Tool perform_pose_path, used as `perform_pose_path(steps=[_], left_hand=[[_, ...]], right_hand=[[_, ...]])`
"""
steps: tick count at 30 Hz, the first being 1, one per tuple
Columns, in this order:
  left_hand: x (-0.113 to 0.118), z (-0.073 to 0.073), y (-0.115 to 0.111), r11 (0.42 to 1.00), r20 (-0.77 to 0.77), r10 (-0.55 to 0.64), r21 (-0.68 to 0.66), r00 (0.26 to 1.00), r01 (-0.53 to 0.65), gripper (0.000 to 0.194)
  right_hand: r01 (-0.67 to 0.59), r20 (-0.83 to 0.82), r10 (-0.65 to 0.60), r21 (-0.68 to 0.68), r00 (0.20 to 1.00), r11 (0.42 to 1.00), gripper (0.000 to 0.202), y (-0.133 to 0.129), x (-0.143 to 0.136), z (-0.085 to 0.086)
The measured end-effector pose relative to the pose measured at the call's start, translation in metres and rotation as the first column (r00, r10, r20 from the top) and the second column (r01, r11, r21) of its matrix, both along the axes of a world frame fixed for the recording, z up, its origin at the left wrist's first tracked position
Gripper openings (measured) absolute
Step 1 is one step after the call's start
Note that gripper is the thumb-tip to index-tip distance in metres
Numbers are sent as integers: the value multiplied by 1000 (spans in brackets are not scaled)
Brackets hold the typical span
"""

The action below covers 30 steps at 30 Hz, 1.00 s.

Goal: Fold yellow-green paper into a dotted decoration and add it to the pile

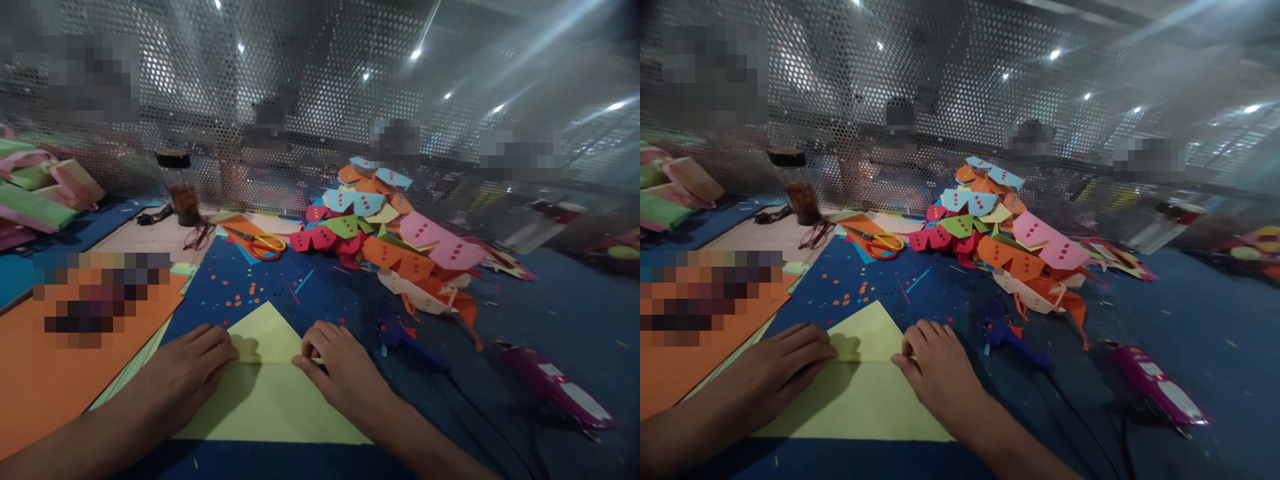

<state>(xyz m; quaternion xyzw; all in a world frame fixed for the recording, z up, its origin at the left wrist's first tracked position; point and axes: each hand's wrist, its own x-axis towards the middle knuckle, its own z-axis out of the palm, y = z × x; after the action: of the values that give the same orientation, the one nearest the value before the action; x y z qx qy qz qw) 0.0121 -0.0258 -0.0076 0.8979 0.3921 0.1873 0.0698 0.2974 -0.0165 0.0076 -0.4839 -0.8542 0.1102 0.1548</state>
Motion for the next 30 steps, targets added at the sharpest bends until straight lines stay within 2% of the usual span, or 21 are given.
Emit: perform_pose_path(steps=[4, 11, 18, 21, 26, 30], left_hand=[[2, -7, 0, 998, 69, -12, 67, 998, 8, 25], [3, -9, 0, 998, 58, -4, 61, 998, 0, 25], [4, -12, 3, 992, 37, -29, 125, 999, 24, 26], [4, -11, 3, 986, 27, -65, 153, 998, 60, 27], [3, -13, 0, 991, 51, -61, 120, 997, 55, 27], [4, -16, -2, 990, 47, -81, 120, 996, 75, 28]], right_hand=[[-32, -13, 33, 29, 999, 999, 10, 0, 1, -2], [-132, 53, 127, 116, 991, 984, 5, 0, 1, 2], [-236, 132, 206, 271, 970, 933, 11, 1, 5, -1], [-250, 162, 211, 280, 964, 927, 12, 0, 5, -1], [-271, 199, 218, 299, 955, 915, 14, -2, 3, 3], [-280, 177, 239, 261, 955, 924, 20, -3, 4, 1]])
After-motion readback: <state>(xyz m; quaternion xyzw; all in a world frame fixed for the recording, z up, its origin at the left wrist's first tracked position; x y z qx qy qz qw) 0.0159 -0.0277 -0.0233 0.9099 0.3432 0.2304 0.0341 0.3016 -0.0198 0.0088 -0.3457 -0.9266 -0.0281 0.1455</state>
